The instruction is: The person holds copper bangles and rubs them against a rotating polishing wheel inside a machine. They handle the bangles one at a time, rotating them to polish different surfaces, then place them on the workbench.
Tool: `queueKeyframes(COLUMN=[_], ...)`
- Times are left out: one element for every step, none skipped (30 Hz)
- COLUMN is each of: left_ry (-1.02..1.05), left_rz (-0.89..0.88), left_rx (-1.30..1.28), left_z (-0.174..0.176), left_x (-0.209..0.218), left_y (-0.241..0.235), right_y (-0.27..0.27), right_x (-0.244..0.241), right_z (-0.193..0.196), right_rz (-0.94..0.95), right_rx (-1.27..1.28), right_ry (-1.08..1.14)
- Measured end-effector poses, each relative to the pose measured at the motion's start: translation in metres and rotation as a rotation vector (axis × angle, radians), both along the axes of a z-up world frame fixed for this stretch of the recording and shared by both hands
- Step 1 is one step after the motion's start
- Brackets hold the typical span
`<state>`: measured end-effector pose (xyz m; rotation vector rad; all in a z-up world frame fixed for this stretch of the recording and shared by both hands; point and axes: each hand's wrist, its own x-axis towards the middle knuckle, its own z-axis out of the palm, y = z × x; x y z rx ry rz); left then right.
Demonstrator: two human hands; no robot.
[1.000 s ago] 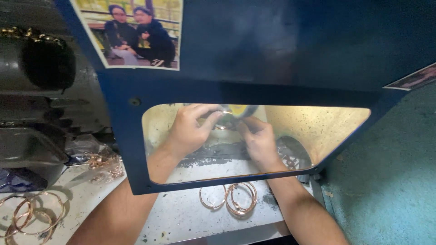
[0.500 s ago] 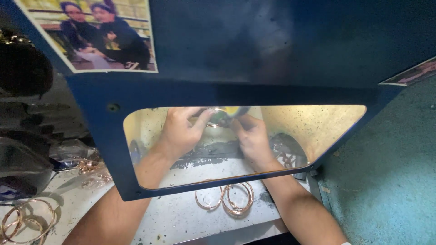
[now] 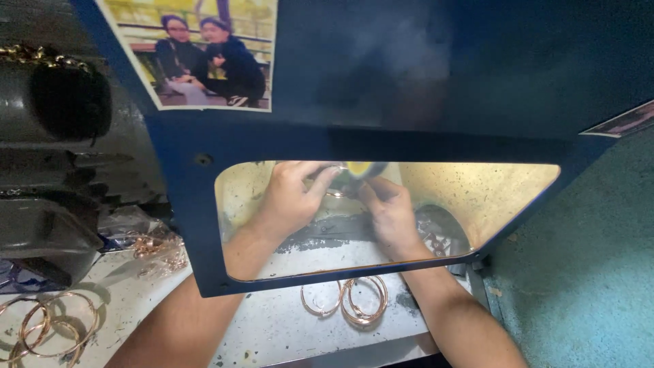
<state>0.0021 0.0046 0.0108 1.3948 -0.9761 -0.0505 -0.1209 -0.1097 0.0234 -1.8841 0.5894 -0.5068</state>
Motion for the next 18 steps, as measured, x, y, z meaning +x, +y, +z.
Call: queueKeyframes(left_ry=[0.0,-0.005,-0.01,-0.011,-0.012,-0.014,-0.015,-0.064,-0.113,-0.116,-0.168,-0.218,-0.219,-0.221,-0.222,-0.223,-0.223,-0.225], left_rz=[0.002,0.015,0.028,0.03,0.013,-0.002,0.0,-0.025,-0.05,-0.053,-0.081,-0.109,-0.114,-0.133,-0.152,-0.156,-0.153,-0.15], left_rx=[-0.003,-0.004,-0.005,-0.005,-0.015,-0.027,-0.028,-0.059,-0.089,-0.089,-0.082,-0.073,-0.072,-0.076,-0.08,-0.077,-0.075,-0.073], left_z=[-0.005,-0.011,-0.016,-0.015,-0.014,-0.013,-0.007,-0.001,0.005,0.01,0.014,0.018,0.017,0.015,0.013,0.012,0.011,0.011], left_x=[0.002,0.003,0.004,0.004,0.005,0.006,0.005,0.004,0.003,0.002,0.002,0.0,-0.002,-0.003,-0.005,-0.005,-0.006,-0.006], left_y=[0.001,0.001,0.001,0.003,0.004,0.005,0.007,0.009,0.01,0.012,0.014,0.016,0.012,0.008,0.005,0.004,0.003,0.002], right_y=[-0.002,-0.005,-0.007,-0.006,-0.005,-0.004,-0.01,-0.016,-0.022,-0.027,-0.033,-0.039,-0.039,-0.038,-0.037,-0.039,-0.04,-0.042], right_x=[0.001,0.001,0.002,0.002,0.002,0.003,0.0,-0.004,-0.008,-0.012,-0.016,-0.021,-0.021,-0.021,-0.02,-0.021,-0.021,-0.021], right_z=[-0.005,-0.01,-0.015,-0.013,-0.011,-0.008,-0.009,-0.011,-0.012,-0.015,-0.018,-0.022,-0.014,-0.008,-0.001,0.0,0.001,0.003], right_rz=[0.002,-0.008,-0.017,-0.015,0.001,0.019,0.022,0.082,0.142,0.139,0.19,0.241,0.236,0.242,0.248,0.243,0.253,0.262], right_rx=[-0.003,0.022,0.046,0.046,0.003,-0.042,-0.042,-0.155,-0.267,-0.268,-0.339,-0.408,-0.408,-0.481,-0.554,-0.551,-0.541,-0.532], right_ry=[0.0,-0.009,-0.019,-0.019,-0.065,-0.111,-0.113,-0.22,-0.328,-0.33,-0.407,-0.482,-0.482,-0.49,-0.497,-0.498,-0.489,-0.481])
